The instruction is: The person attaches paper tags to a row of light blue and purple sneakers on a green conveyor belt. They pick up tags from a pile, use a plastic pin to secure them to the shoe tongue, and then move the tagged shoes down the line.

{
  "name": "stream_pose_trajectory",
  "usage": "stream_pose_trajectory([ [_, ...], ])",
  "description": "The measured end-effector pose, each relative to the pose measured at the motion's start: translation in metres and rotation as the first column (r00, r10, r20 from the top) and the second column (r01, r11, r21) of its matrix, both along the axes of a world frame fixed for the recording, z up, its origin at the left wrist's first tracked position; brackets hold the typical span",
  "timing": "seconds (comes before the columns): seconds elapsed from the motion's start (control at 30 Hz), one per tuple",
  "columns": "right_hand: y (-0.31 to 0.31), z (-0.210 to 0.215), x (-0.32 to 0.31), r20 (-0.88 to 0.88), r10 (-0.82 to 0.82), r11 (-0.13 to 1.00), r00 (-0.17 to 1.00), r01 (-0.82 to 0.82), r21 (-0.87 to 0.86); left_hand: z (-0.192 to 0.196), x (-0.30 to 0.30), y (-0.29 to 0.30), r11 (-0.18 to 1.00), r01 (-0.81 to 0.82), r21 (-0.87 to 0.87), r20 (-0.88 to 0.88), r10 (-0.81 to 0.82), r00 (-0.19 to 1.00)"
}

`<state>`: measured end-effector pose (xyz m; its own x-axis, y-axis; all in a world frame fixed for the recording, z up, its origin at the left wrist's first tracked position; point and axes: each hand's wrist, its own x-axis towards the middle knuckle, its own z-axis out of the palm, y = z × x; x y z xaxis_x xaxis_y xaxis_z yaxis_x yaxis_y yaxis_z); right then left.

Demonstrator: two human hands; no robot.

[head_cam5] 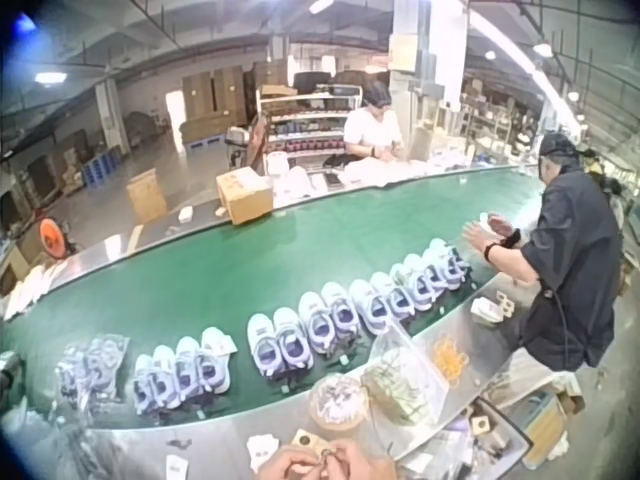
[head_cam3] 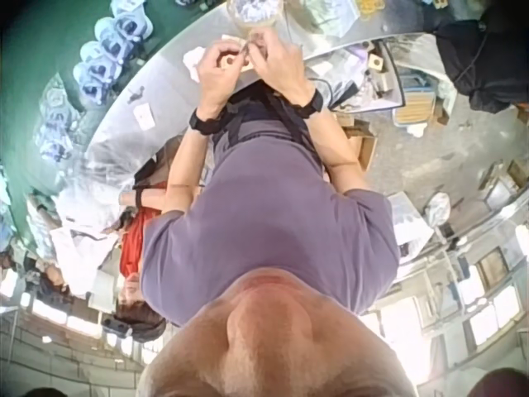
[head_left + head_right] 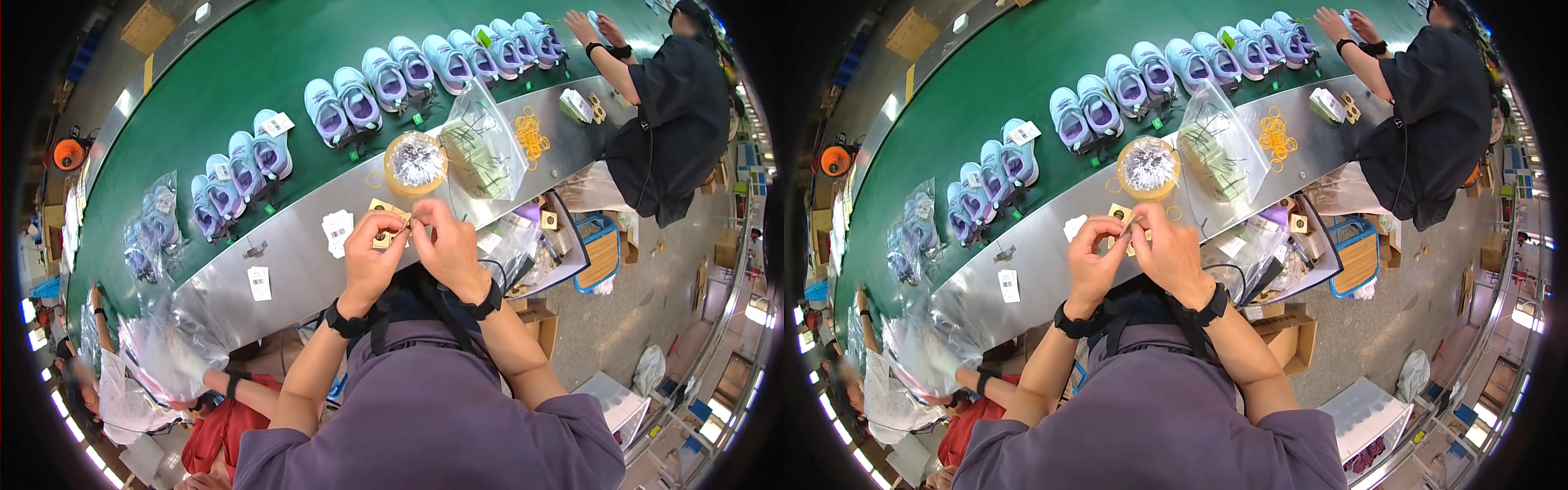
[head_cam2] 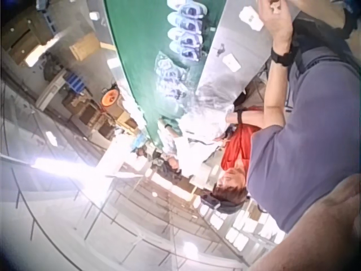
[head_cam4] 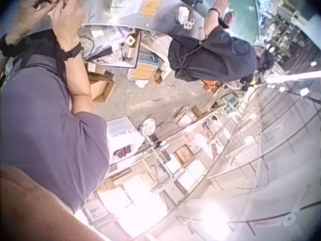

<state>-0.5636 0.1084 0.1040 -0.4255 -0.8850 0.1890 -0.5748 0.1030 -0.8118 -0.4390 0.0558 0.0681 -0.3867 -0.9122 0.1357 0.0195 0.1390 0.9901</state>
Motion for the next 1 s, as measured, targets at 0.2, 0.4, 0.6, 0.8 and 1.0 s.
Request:
stream_pose_trajectory([
  [0.2, 0.000, 0.004, -0.023, 0.398, 0.121, 0.973, 0.909, -0.188, 0.133, 0.019, -0.001, -0.029, 0.696, 0.227, -0.681, 0.256, -0.064, 0.965],
  [0.4, 0.000, 0.018, -0.038, 0.092, 0.102, 0.983, 0.991, -0.114, 0.142, 0.040, -0.010, -0.045, 0.442, 0.515, -0.734, 0.474, -0.210, 0.855],
  [0.6, 0.002, 0.022, -0.055, 0.337, -0.158, 0.985, 0.928, 0.127, 0.114, -0.003, -0.027, -0.109, 0.597, 0.677, -0.431, 0.798, -0.099, 0.595],
  [0.8, 0.020, 0.038, -0.088, 0.350, -0.172, 0.975, 0.921, 0.210, -0.075, -0.106, -0.048, -0.214, 0.821, 0.505, -0.266, 0.882, -0.005, 0.472],
  [1.0, 0.024, 0.061, -0.144, 0.399, -0.199, 0.970, 0.895, 0.237, -0.050, -0.122, -0.015, -0.223, 0.842, 0.400, -0.362, 0.865, 0.143, 0.482],
])
